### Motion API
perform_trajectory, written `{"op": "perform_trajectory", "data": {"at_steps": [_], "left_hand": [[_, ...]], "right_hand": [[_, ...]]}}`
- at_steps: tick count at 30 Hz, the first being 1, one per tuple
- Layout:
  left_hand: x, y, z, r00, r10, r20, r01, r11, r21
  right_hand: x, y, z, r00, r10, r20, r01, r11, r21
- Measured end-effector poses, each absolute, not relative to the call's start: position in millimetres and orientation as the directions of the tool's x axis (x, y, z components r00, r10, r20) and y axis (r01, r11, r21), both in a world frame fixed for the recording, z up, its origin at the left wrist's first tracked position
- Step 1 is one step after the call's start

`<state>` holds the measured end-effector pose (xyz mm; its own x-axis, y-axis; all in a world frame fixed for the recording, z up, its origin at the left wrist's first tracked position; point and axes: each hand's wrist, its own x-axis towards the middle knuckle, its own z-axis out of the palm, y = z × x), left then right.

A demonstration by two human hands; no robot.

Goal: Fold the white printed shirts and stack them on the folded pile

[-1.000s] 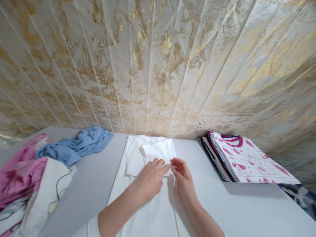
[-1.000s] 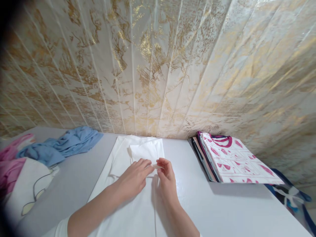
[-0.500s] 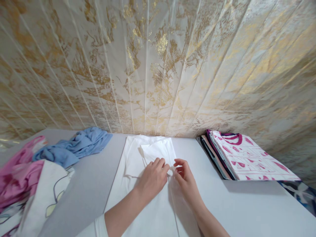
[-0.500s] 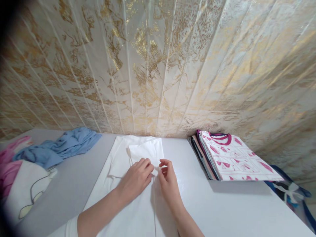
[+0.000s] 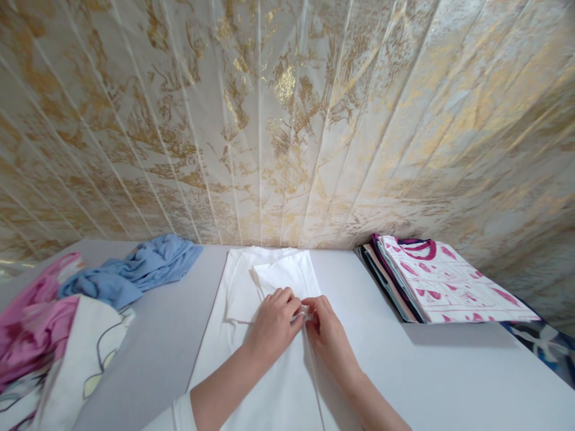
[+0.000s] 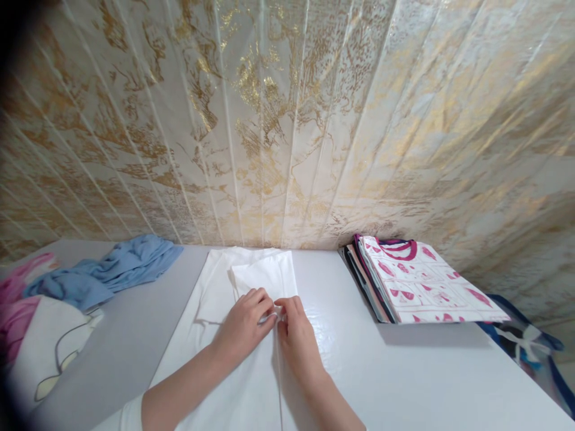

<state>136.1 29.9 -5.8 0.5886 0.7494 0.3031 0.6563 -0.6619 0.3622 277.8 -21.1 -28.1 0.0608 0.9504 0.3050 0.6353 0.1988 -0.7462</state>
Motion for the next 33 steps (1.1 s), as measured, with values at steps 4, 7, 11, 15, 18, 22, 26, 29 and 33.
{"op": "perform_trajectory", "data": {"at_steps": [4, 7, 11, 15, 18, 22, 26, 29, 33], "left_hand": [[135.3, 29.4, -8.5, 0.582, 0.752, 0.31, 0.636, -0.659, 0.403], [134.6, 29.4, -9.1, 0.596, 0.744, 0.303, 0.618, -0.666, 0.418], [128.5, 25.7, -2.5, 0.623, 0.735, 0.268, 0.605, -0.67, 0.43], [117.4, 14.3, 1.5, 0.662, 0.732, 0.162, 0.634, -0.662, 0.398], [108.7, 5.7, -5.9, 0.683, 0.723, 0.105, 0.669, -0.676, 0.309], [98.8, -0.2, -13.9, 0.725, 0.687, 0.053, 0.664, -0.717, 0.214], [95.5, -4.1, -5.1, 0.688, 0.725, 0.039, 0.707, -0.682, 0.188], [97.8, -8.3, 0.3, 0.681, 0.73, 0.061, 0.703, -0.675, 0.224], [103.5, -16.2, -10.6, 0.77, 0.635, 0.063, 0.602, -0.756, 0.256]], "right_hand": [[278.9, -20.7, -26.4, 0.038, 0.96, 0.276, 0.707, 0.169, -0.686], [280.9, -18.9, -27.0, 0.035, 0.966, 0.257, 0.735, 0.149, -0.662], [282.7, -16.7, -27.2, 0.034, 0.966, 0.255, 0.741, 0.147, -0.655], [283.4, -17.4, -27.6, 0.022, 0.958, 0.285, 0.745, 0.174, -0.643], [283.5, -19.9, -28.6, -0.004, 0.955, 0.297, 0.766, 0.194, -0.613], [285.4, -24.9, -28.3, -0.066, 0.936, 0.347, 0.827, 0.246, -0.506], [289.7, -32.1, -24.6, -0.145, 0.91, 0.389, 0.84, 0.321, -0.438], [292.1, -38.6, -22.6, -0.176, 0.904, 0.39, 0.837, 0.345, -0.423], [294.5, -46.7, -23.1, -0.198, 0.906, 0.373, 0.837, 0.355, -0.417]]}}
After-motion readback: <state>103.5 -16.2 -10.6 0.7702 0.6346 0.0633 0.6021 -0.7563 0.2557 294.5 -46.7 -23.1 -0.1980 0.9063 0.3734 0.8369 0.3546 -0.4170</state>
